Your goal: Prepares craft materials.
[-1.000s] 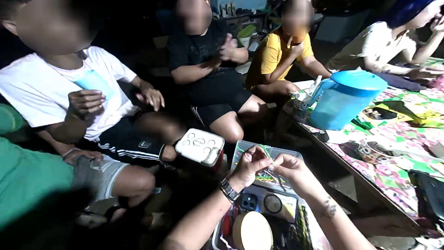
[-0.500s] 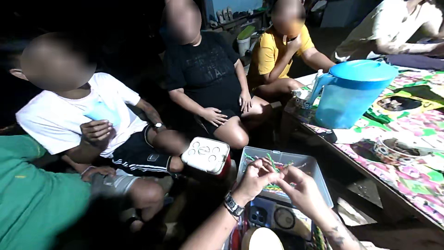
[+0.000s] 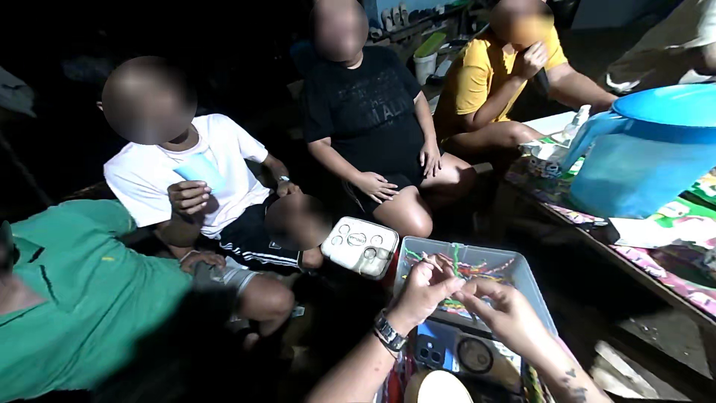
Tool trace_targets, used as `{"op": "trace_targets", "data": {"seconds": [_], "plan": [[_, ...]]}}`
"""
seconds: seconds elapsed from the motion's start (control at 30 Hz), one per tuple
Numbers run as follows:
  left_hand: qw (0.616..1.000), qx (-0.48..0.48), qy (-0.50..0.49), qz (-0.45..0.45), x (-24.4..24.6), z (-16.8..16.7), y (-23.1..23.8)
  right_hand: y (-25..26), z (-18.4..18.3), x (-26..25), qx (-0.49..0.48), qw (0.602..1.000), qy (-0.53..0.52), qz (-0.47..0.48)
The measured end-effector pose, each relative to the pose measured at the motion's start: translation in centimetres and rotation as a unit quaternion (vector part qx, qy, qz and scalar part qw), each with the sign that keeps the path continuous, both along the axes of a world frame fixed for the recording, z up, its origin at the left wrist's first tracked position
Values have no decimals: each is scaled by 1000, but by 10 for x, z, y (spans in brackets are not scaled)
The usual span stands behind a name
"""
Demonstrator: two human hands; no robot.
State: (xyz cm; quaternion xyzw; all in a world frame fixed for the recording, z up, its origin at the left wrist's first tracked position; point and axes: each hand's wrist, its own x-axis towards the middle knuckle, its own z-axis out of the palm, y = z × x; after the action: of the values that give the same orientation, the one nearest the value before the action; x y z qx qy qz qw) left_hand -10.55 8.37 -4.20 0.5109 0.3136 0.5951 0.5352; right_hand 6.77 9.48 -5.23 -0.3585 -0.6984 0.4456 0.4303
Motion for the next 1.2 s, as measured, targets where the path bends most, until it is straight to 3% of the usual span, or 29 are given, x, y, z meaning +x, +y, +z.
{"op": "trace_targets", "data": {"seconds": [0.27, 0.5, 0.6, 0.83, 1.03, 1.2], "plan": [[999, -13, 1, 53, -11, 4, -10, 2, -2, -17, 14, 999, 35, -37], [997, 25, -22, 72, -9, 0, -8, -3, -2, -9, 61, 997, -48, 13], [997, 32, -20, 61, -3, -5, -9, -7, -2, -3, 77, 996, -48, -9], [998, 16, 59, 1, 14, -9, -4, -8, -4, 13, 18, 998, -20, -61], [992, 28, 59, 105, 10, -13, -9, -9, 8, 8, -38, 997, -40, 44], [993, 29, 80, 85, -19, -15, 4, 6, 16, -20, -60, 996, -43, 42]]}}
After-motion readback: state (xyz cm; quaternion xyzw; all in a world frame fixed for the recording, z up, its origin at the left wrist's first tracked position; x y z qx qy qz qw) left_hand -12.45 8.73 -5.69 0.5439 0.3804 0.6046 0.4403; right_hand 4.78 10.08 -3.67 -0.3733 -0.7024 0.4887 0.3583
